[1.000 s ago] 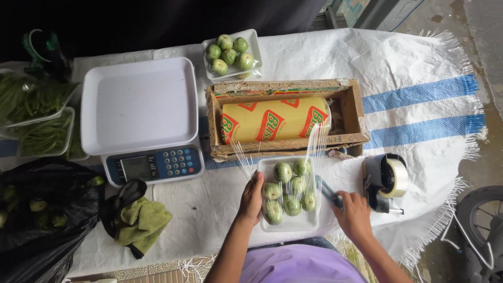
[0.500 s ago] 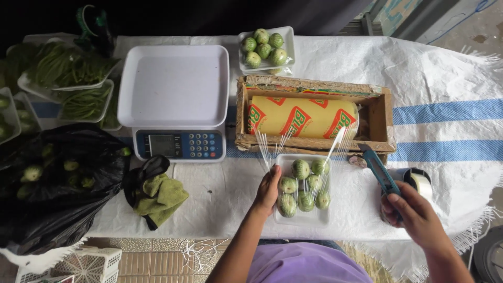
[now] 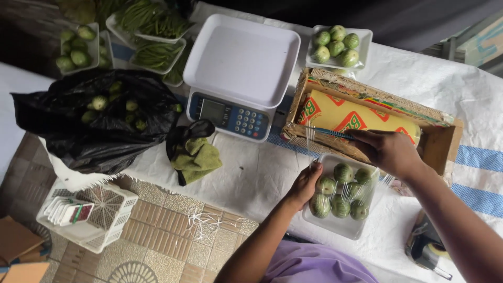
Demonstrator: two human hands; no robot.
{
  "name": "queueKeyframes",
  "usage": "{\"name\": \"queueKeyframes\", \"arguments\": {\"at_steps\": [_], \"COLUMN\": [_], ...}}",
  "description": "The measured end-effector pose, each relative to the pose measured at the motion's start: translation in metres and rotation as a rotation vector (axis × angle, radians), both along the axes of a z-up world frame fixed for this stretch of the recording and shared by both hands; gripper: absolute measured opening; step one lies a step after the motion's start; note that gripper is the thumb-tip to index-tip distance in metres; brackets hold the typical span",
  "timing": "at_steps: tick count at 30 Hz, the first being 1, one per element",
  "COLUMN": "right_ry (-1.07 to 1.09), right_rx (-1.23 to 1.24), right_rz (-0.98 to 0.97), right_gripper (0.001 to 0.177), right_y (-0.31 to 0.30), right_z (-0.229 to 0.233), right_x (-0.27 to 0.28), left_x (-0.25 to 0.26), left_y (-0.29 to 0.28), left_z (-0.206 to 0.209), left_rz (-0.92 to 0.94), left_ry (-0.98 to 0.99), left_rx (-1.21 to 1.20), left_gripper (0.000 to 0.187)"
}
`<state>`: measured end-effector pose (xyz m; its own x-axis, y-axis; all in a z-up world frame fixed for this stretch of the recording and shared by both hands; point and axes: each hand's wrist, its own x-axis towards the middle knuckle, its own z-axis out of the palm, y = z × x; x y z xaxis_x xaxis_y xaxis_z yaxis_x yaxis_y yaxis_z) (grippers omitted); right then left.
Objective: Preparing and wrapping vegetable trays for sale using a manual film dispenser
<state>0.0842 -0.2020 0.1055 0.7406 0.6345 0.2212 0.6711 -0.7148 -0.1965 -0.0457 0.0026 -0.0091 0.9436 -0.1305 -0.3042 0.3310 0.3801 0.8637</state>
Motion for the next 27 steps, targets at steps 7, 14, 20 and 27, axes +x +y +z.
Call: {"name": "queueKeyframes", "arguments": {"at_steps": [7, 14, 20, 27], "right_ry": [-0.029, 0.134, 0.215, 0.215], "right_rx": [-0.048, -0.075, -0.206, -0.365], "right_rz": [0.039, -0.011, -0.052, -0.115], "right_gripper": [0.031, 0.022, 0.024, 0.036], "right_y": [-0.003, 0.0, -0.032, -0.136], "right_z": [0.005, 0.015, 0.019, 0.018], "right_x": [0.017, 0.014, 0.01, -0.009], "left_x": [-0.001, -0.003, -0.005, 0.005], "left_y": [-0.008, -0.012, -0.005, 0.005], "left_z": [-0.021, -0.021, -0.046, -0.009], "left_rz": [0.009, 0.074, 0.053, 0.047], "left_ry": [0.019, -0.07, -0.045, 0.166], "left_rx": [-0.006, 0.064, 0.105, 0.13], "left_gripper": [0.04, 0.052, 0.053, 0.037]}}
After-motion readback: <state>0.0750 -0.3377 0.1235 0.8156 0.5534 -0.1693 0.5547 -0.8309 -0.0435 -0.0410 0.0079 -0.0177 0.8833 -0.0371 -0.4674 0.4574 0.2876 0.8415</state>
